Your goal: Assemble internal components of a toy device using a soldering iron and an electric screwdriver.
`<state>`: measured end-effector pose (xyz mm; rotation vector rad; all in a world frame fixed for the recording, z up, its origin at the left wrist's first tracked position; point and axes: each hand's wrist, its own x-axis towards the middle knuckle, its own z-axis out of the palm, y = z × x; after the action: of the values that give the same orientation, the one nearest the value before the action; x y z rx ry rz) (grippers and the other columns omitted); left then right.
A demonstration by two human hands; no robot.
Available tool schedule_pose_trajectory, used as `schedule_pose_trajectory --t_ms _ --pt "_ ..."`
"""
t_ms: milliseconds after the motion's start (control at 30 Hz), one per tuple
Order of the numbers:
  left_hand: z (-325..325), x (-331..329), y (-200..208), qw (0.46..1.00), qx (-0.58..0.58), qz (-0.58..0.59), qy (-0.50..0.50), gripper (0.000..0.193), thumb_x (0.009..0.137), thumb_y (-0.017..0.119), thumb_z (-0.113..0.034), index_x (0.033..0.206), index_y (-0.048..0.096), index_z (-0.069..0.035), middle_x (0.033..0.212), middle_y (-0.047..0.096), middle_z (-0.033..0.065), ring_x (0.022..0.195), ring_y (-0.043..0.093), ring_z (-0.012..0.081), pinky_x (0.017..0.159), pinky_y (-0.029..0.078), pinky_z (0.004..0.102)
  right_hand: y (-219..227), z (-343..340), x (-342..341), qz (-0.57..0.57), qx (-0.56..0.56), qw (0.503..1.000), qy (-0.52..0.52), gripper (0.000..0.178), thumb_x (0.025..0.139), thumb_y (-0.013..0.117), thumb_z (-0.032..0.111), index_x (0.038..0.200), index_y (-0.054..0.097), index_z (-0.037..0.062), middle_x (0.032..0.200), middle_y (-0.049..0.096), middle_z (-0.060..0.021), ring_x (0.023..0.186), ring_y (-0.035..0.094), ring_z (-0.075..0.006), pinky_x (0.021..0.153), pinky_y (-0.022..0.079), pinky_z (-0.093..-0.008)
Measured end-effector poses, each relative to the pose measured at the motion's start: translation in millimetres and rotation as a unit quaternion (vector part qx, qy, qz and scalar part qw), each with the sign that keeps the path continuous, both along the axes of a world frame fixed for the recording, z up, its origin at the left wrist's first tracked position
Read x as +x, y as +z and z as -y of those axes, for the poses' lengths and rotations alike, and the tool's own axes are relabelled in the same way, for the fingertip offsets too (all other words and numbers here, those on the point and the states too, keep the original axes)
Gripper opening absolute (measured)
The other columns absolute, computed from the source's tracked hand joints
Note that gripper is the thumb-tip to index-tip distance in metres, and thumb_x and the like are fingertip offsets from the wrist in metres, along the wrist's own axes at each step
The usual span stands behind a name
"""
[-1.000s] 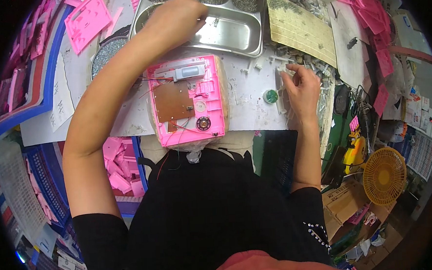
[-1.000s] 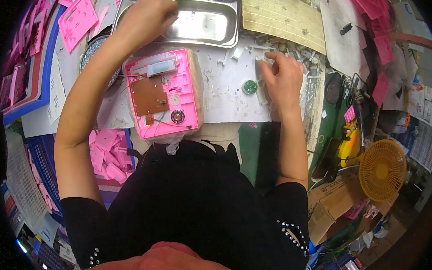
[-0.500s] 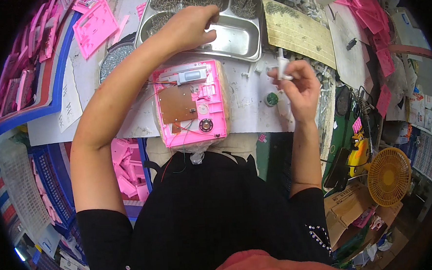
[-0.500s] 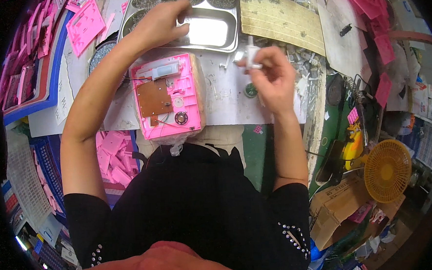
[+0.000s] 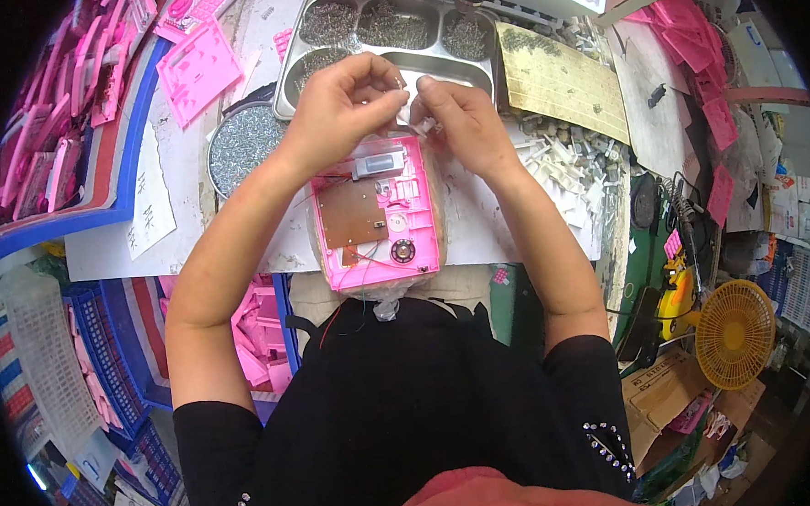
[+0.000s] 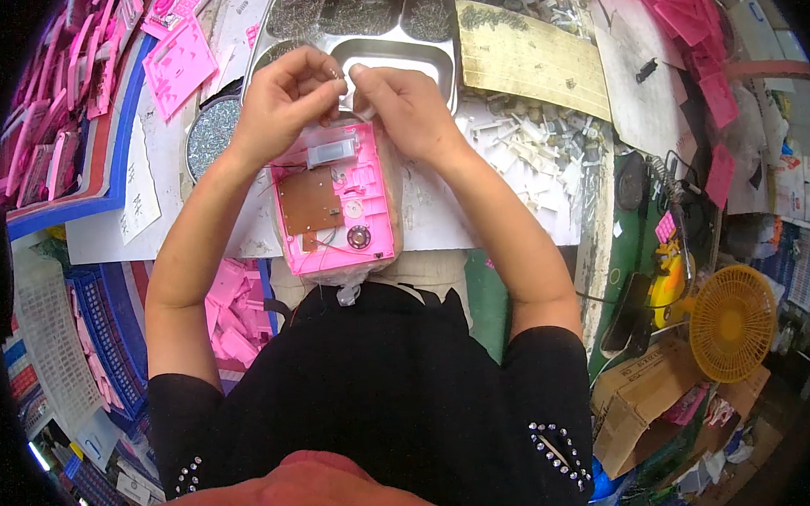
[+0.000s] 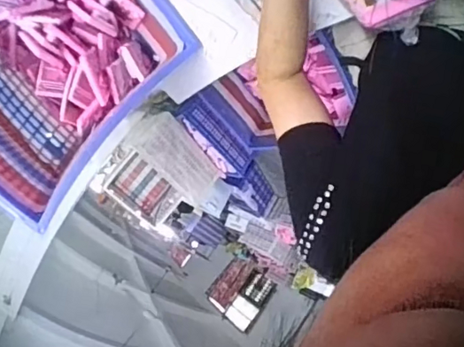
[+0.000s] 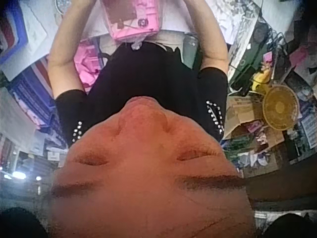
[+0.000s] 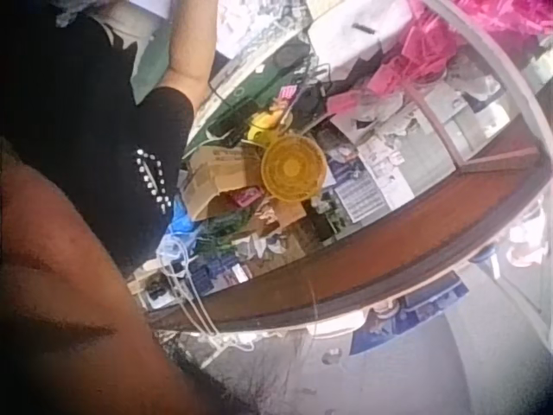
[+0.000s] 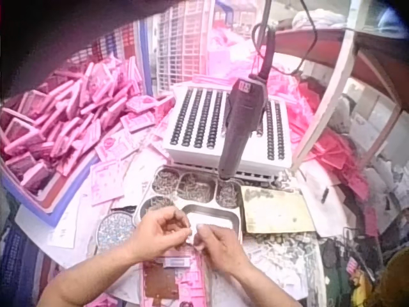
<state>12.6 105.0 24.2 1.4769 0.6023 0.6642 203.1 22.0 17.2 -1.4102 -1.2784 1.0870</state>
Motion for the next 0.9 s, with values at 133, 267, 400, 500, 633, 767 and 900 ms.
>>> schedule_pose_trajectory --t_ms 133,267,400,500,633,767,900 --pt "10.9 -1.1 8.5 0.997 0.063 -0.005 0.05 0.018 0.097 0.073 -0.015 0.101 0.064 0.001 0.083 0.067 0.0028 0.068 0.063 0.0074 0.061 0.051 0.0232 -3.3 -4.9 -5.2 -0.033 0.048 0.998 0.013 0.041 0.105 0.061 0.036 0.087 0.068 -0.0005 0.075 0.066 -0.0022 0.072 0.056 -0.01 0.067 0.046 -0.0282" --pt "2.6 -6.4 8.4 0.985 0.153 -0.071 0.034 0.02 0.103 0.067 -0.019 0.093 0.06 -0.003 0.078 0.056 -0.004 0.064 0.049 0.0035 0.056 0.04 0.0223 2.9 -6.5 -8.0 0.02 0.073 0.997 -0.015 0.03 0.102 0.068 0.028 0.092 0.069 -0.0014 0.077 0.067 -0.0036 0.075 0.058 -0.0107 0.07 0.049 -0.0289" --pt "0.7 3.7 13.3 0.998 -0.026 -0.06 0.0 0.037 0.106 0.06 -0.035 0.079 0.056 -0.009 0.069 0.045 -0.007 0.057 0.036 0.0033 0.051 0.03 0.0241 0.1 -13.8 -2.1 0.07 0.194 0.978 -0.041 0.019 0.095 0.074 0.018 0.096 0.068 -0.0005 0.085 0.069 -0.0055 0.077 0.063 -0.0129 0.072 0.052 -0.0293" --pt "-15.5 1.9 21.7 0.951 -0.298 -0.013 -0.085 0.044 0.108 0.055 -0.038 0.073 0.053 -0.012 0.063 0.039 -0.0059 0.049 0.03 0.0056 0.043 0.021 0.0241 5.9 -11.9 -5.4 0.11 0.245 0.962 -0.047 0.017 0.09 0.078 0.014 0.095 0.067 0.0022 0.087 0.068 -0.0067 0.076 0.064 -0.0165 0.07 0.052 -0.0314" --pt "-11.6 9.3 12.8 0.956 -0.279 -0.066 0.059 0.041 0.103 0.064 -0.031 0.07 0.051 -0.01 0.061 0.044 -0.0045 0.049 0.038 0.007 0.043 0.026 0.0239 -3.6 -19.4 5.8 0.35 0.461 0.816 0.002 0.019 0.083 0.08 0.009 0.096 0.066 0.0064 0.095 0.069 -0.0088 0.08 0.065 -0.0283 0.069 0.054 -0.0385" --pt "-14.1 -14.4 4.2 0.943 0.227 -0.213 0.114 0.043 0.096 0.073 -0.026 0.067 0.047 -0.006 0.061 0.048 -0.0022 0.052 0.043 0.0085 0.046 0.033 0.0285 -14.4 -5.0 26.1 0.486 0.24 0.838 -0.059 0.02 0.085 0.076 0.014 0.103 0.069 0.0066 0.098 0.069 -0.0103 0.081 0.063 -0.0328 0.071 0.054 -0.0399" --pt "40.1 -41.4 28.1 0.919 0.347 -0.18 0.048 0.038 0.09 0.079 -0.014 0.071 0.047 -0.005 0.06 0.05 -0.0024 0.06 0.048 0.0047 0.052 0.04 0.026 26.3 53.8 27.4 0.292 0.054 0.955 -0.018 0.024 0.09 0.075 0.018 0.11 0.073 0.0045 0.091 0.072 -0.0108 0.07 0.066 -0.0229 0.066 0.054 -0.0324"
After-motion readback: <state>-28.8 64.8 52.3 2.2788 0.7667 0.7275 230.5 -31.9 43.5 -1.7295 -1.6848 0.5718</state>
